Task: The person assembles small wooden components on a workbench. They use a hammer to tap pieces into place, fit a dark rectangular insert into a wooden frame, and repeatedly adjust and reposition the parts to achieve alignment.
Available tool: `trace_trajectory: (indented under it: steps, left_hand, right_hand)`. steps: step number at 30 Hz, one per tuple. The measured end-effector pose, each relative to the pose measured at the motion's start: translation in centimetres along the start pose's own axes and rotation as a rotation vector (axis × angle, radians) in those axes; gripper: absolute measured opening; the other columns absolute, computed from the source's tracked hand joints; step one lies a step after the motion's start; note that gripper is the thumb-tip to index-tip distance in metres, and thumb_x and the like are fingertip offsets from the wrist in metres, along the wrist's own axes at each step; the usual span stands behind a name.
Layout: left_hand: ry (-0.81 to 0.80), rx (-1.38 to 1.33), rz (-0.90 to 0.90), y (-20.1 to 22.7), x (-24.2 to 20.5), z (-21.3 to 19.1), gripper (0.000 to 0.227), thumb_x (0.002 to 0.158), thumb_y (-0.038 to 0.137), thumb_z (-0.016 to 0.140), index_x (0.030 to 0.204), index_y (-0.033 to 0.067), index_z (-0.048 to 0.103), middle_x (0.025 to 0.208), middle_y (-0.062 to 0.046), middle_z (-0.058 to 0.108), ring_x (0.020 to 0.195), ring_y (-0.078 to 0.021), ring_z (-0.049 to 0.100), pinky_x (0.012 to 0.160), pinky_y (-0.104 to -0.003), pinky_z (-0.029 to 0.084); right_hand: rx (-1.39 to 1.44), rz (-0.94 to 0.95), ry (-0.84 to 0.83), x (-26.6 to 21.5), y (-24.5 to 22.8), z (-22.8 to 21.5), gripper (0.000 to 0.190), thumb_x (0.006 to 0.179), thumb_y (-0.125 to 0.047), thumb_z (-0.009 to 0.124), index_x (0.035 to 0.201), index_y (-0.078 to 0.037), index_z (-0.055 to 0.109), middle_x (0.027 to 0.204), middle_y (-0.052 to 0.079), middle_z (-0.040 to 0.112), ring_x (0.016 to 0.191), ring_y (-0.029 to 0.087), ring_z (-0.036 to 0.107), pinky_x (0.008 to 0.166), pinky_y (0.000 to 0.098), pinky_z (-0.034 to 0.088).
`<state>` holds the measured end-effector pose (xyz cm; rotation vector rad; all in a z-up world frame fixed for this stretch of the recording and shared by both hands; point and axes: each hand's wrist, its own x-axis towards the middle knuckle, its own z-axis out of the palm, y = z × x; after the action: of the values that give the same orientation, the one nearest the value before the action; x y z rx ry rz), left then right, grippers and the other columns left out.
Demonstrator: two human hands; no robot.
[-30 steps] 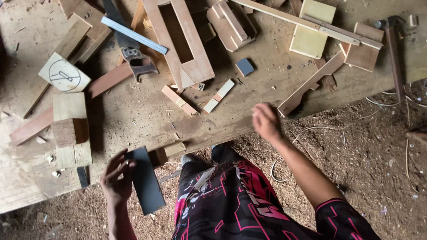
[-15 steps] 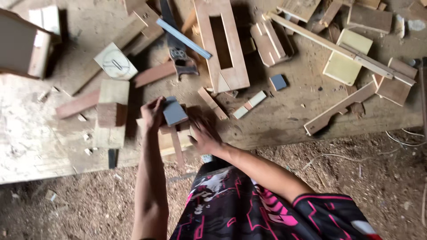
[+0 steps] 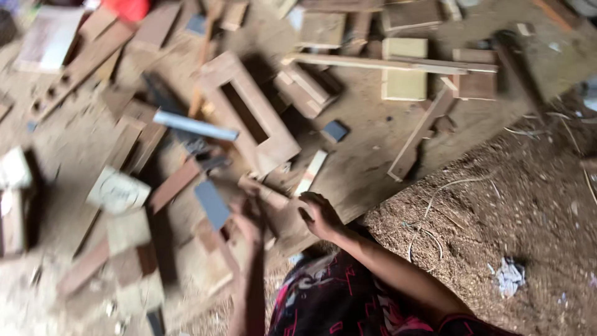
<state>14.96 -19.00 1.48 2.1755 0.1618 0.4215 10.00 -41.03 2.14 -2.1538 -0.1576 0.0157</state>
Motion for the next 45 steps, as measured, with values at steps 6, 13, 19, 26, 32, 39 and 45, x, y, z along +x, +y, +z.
trace_trajectory:
  steps: [6,13,19,26,32,39,45]
  left_hand:
    - [-0.549,-0.180,-0.043,11.7,-6.1,10.8,0.018,0.097,0.017,0.066,0.101,0.0041,0.078,0.101,-0.016,0.074,0.092,-0.0291,0.073,0.080,-0.038,0.056]
    - [-0.687,-0.267,0.110,20.5,-6.2,25.8,0.016,0.097,0.012,0.064,0.098,0.0029,0.077,0.104,-0.014,0.074,0.095,-0.0282,0.072,0.083,-0.036,0.057]
    - [-0.814,-0.290,-0.196,27.6,-9.0,39.4,0.025,0.098,0.010,0.056,0.110,0.0034,0.076,0.103,-0.016,0.076,0.091,-0.0316,0.069,0.075,-0.043,0.056]
    - [-0.767,-0.280,0.066,27.8,-13.9,43.5,0.040,0.110,0.028,0.057,0.124,-0.0087,0.065,0.110,-0.021,0.073,0.099,-0.0222,0.064,0.081,-0.037,0.052]
    - [-0.767,-0.375,-0.379,26.8,-12.5,41.1,0.039,0.103,0.035,0.042,0.096,0.0020,0.061,0.070,-0.003,0.059,0.066,-0.0135,0.058,0.061,-0.032,0.049]
    - [-0.485,-0.507,-0.561,25.1,-12.2,38.7,0.043,0.106,0.033,0.045,0.081,-0.0007,0.054,0.068,-0.004,0.053,0.062,-0.0150,0.049,0.059,-0.035,0.046]
    - [-0.328,-0.414,-0.662,23.8,-10.4,33.3,0.043,0.102,0.032,0.047,0.078,-0.0020,0.057,0.064,-0.008,0.059,0.060,-0.0145,0.057,0.061,-0.034,0.049]
  right_hand:
    - [-0.010,0.140,0.346,-1.2,6.2,-9.8,0.028,0.096,-0.008,0.067,0.122,0.001,0.064,0.121,0.019,0.068,0.108,0.031,0.069,0.092,0.0404,0.057]
    - [-0.121,0.200,0.498,-1.8,18.8,-25.6,0.024,0.098,-0.012,0.067,0.120,-0.002,0.066,0.119,0.017,0.069,0.108,0.031,0.067,0.091,0.0403,0.056]
    - [-0.459,0.248,0.449,-0.6,33.6,-43.0,0.035,0.088,-0.005,0.072,0.122,0.000,0.065,0.119,0.022,0.068,0.112,0.033,0.063,0.096,0.0456,0.051]
    - [-1.295,0.253,0.582,3.6,48.0,-59.0,0.084,0.060,-0.028,0.070,0.137,-0.008,0.043,0.120,0.021,0.071,0.101,0.038,0.071,0.088,0.0489,0.059]
    - [-0.621,0.723,0.215,7.7,51.8,-60.0,0.049,0.093,-0.048,0.073,0.122,-0.008,0.071,0.116,0.022,0.073,0.108,0.042,0.069,0.092,0.0531,0.055]
    - [-0.503,0.659,0.338,11.0,48.6,-58.9,0.055,0.082,-0.048,0.082,0.108,0.000,0.074,0.105,0.025,0.072,0.095,0.043,0.069,0.083,0.0529,0.054]
    - [-0.573,0.496,0.612,10.3,44.2,-56.4,0.046,0.085,-0.037,0.080,0.098,0.007,0.074,0.095,0.030,0.066,0.091,0.051,0.063,0.072,0.0586,0.051]
